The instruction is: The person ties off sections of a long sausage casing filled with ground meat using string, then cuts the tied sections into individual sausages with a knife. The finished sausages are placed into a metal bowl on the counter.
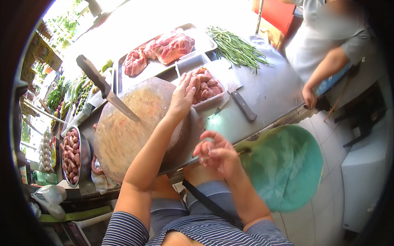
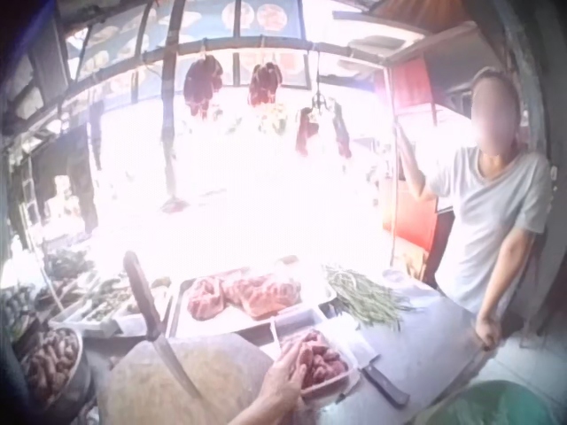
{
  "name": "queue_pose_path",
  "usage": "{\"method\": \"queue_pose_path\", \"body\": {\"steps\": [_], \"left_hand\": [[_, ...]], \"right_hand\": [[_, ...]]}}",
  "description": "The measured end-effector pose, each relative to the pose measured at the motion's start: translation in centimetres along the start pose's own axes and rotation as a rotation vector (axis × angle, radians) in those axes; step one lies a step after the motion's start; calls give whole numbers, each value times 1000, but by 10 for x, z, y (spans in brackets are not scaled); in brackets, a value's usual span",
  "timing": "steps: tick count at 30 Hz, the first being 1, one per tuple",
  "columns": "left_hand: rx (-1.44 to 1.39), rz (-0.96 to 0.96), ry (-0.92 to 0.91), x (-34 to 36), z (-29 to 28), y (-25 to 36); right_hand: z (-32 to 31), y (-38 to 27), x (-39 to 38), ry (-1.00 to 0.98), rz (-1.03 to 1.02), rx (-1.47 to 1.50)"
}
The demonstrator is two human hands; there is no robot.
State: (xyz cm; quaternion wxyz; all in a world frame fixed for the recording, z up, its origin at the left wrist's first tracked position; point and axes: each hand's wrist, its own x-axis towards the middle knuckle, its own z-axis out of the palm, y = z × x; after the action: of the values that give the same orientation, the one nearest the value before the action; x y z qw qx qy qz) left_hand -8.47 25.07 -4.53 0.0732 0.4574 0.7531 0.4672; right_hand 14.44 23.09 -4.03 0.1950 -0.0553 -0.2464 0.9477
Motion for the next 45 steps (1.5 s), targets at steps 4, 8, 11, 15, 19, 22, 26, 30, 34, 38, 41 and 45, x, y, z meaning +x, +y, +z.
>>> {"method": "queue_pose_path", "body": {"steps": [4, 8, 11, 15, 19, 22, 26, 30, 34, 38, 41, 45], "left_hand": [[-662, -186, -453, -58, -56, 33], [-702, -40, -353, -105, -72, 52], [-681, -150, -185, -130, -85, 55], [-1057, -378, -31, -162, -112, 46], [-1073, -431, 203, -180, -140, 27], [-1048, -189, 218, -171, -164, 11], [-698, -222, 161, -147, -200, -8], [-409, -283, 177, -125, -210, -23], [-229, -281, 205, -104, -204, -45], [-98, -233, 179, -89, -199, -66], [123, -180, 243, -104, -212, -68], [138, -249, 234, -141, -255, -74]], "right_hand": [[-3, -20, 22, -29, -101, 22], [5, -5, 50, -171, 65, 78], [25, 27, 64, -203, 194, 105], [54, 65, 62, -100, 340, 39], [74, 92, 59, -149, 422, -59], [86, 99, 60, -277, 480, -137], [99, 84, 75, 17, 334, -406], [104, 71, 111, 51, 1, -954], [95, 72, 159, 99, -192, -1123], [73, 75, 202, 19, -522, -1600], [56, 85, 205, 104, -363, -1608], [43, 102, 194, -29, -288, -1577]]}}
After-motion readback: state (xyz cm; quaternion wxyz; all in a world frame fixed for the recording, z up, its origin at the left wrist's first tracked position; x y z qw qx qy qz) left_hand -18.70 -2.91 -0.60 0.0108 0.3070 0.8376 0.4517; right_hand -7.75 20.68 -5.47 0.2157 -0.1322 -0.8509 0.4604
